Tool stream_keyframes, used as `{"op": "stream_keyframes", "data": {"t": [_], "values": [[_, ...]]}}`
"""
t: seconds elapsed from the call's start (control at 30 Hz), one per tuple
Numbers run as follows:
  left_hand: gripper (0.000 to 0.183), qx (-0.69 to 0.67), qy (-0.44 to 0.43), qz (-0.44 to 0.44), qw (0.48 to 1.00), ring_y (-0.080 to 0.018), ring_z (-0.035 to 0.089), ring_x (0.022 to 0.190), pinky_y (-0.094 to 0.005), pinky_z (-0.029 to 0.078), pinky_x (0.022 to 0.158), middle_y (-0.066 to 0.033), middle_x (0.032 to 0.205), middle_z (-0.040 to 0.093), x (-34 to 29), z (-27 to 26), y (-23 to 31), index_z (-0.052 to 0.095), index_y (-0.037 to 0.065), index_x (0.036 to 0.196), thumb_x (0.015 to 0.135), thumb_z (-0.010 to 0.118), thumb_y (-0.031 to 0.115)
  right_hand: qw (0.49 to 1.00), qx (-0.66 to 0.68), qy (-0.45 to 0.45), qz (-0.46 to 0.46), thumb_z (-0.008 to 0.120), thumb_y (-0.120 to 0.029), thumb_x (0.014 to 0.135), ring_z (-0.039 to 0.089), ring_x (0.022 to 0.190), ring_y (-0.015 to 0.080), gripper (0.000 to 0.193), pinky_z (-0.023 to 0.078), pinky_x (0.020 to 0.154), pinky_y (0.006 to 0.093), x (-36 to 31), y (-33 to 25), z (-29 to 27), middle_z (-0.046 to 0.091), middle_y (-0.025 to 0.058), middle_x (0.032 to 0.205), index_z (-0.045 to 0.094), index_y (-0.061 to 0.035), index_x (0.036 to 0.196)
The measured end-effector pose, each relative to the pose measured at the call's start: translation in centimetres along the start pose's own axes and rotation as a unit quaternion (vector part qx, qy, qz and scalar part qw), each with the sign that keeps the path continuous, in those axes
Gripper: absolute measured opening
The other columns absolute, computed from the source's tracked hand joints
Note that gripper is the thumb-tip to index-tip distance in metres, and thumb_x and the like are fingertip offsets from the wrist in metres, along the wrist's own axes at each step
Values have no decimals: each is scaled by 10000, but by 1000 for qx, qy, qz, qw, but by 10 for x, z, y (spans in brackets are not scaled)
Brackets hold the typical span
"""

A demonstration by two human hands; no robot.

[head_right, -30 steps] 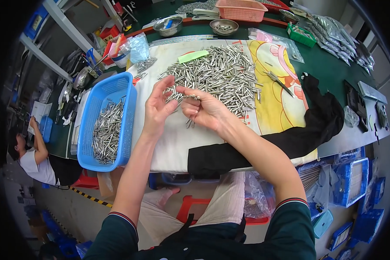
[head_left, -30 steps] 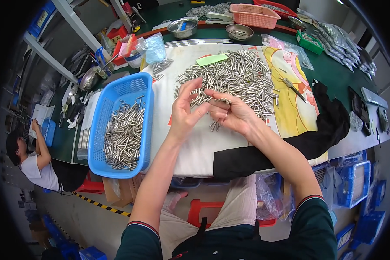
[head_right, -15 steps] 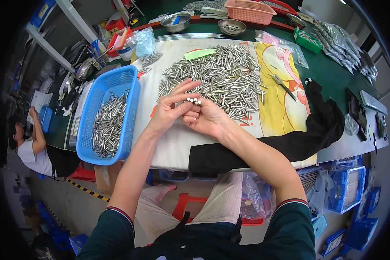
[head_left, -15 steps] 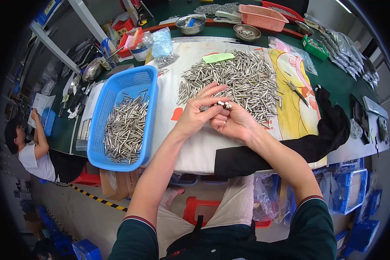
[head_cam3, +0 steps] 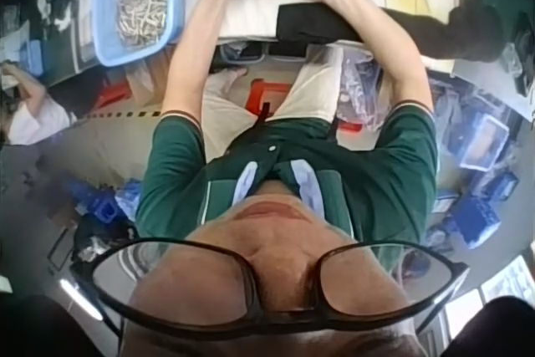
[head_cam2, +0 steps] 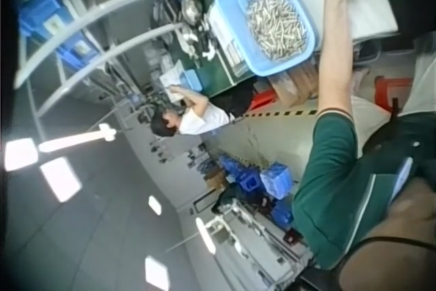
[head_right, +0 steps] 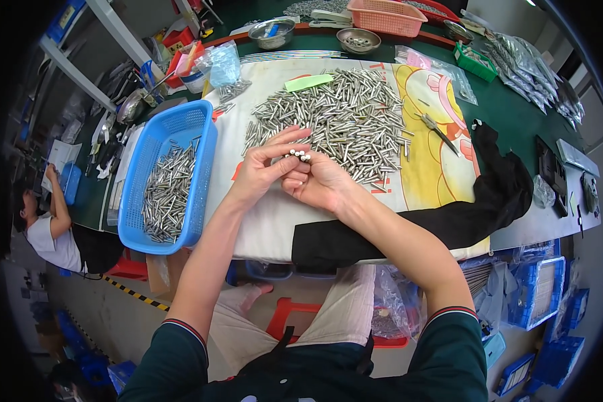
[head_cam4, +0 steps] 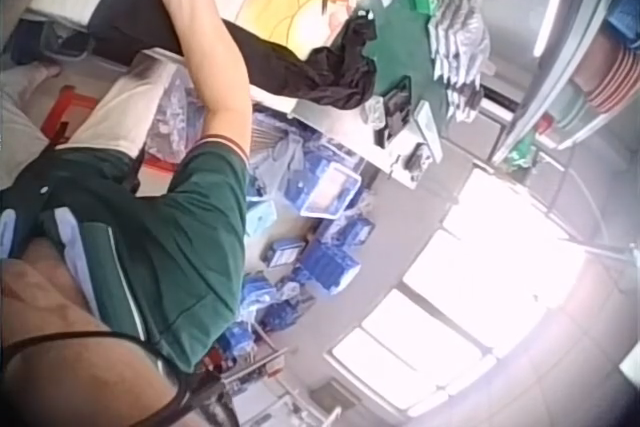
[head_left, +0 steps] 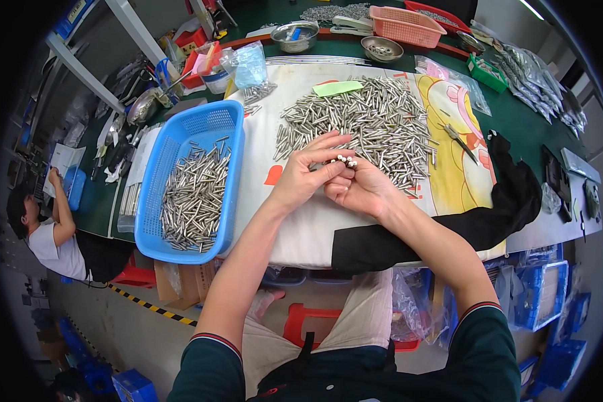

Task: Inspecting and sorting small metal hardware pins at a factory workbench.

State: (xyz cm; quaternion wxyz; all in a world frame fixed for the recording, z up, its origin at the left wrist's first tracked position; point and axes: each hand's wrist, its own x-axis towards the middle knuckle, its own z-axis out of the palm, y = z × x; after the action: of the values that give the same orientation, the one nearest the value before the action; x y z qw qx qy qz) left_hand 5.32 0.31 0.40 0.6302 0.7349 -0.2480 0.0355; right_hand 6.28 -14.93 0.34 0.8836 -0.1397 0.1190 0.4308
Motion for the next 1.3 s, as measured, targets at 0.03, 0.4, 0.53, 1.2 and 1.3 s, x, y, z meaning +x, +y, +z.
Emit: {"op": "stream_keyframes", "data": {"t": [0.03, 0.4, 0.53, 1.2, 1.3], "values": [[265, -1, -1, -2, 1000, -239, 366, 1279, -382, 275, 1060, -75, 1229, 570, 0, 0, 0, 676, 86, 1046, 785, 633, 88, 1000, 0, 0, 0, 362, -147, 962, 339, 538, 89, 188, 294, 477, 235, 1, 0, -1, 410, -17, 623, 458, -93, 809], [260, -18, 0, -6, 1000, -224, 430, 1223, -362, 316, 1037, -75, 1205, 580, -2, 0, 0, 676, 77, 1039, 786, 620, 64, 999, -17, 44, -21, 415, -129, 946, 351, 544, 83, 165, 307, 493, 229, 0, 2, 5, 451, -19, 650, 505, -98, 811], [267, -41, 4, -17, 999, -211, 460, 1191, -341, 348, 1012, -81, 1209, 572, -2, 1, 0, 676, 79, 1039, 782, 613, 42, 998, -27, 39, -33, 425, -135, 945, 376, 572, 88, 145, 318, 504, 230, 3, 1, -1, 471, -1, 699, 517, -87, 844], [308, -80, -9, -32, 996, -188, 493, 1150, -310, 410, 957, -95, 1269, 515, -3, 1, 8, 665, 83, 1058, 772, 591, -4, 964, -208, 35, -164, 525, -101, 873, 358, 585, 58, 55, 331, 546, 224, 0, 8, 10, 443, -30, 717, 560, -70, 902], [408, -103, 10, 14, 995, -188, 462, 1186, -330, 356, 1009, -95, 1296, 493, -2, 3, 10, 616, 74, 1143, 759, 542, -38, 972, -169, -12, -165, 564, -115, 858, 331, 581, 69, 143, 320, 532, 223, 1, 1, 5, 395, -35, 663, 572, -46, 983]]}}
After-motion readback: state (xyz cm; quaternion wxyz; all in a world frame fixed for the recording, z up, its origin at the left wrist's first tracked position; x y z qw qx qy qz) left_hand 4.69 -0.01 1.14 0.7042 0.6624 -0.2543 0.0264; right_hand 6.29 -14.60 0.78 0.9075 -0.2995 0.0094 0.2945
